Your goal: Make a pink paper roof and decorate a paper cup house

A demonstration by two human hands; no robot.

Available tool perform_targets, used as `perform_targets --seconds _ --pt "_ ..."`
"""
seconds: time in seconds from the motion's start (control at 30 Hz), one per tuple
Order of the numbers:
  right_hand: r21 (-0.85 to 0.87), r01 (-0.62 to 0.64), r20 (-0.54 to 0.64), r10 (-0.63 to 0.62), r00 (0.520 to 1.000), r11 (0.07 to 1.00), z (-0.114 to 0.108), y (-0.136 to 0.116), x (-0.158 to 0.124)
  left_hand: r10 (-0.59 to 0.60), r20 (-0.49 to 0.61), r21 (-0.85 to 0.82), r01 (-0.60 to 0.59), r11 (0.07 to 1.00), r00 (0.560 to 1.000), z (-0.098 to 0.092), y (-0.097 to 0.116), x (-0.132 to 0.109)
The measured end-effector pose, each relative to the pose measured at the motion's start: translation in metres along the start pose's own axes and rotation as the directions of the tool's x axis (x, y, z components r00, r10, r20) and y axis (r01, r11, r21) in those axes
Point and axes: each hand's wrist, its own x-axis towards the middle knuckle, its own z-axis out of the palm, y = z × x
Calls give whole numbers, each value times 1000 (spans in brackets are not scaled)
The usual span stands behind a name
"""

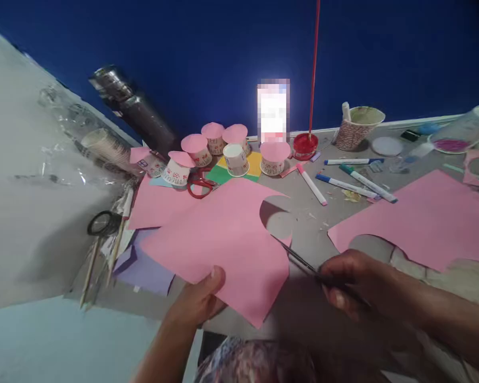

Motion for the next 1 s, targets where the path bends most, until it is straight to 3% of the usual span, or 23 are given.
perform_targets --seconds 0.57,0.8,1.0 --pt "42 8 18 -9 1000 999 0 -2 0 116 211 -98 -97 990 971 -5 -5 14" --pt "61 47 25 -49 998 997 -1 9 1 73 173 -89 -58 994 982 -4 -4 12" --pt "38 17 2 -18 1000 999 -1 15 3 105 156 -105 -89 990 982 -6 -7 12"
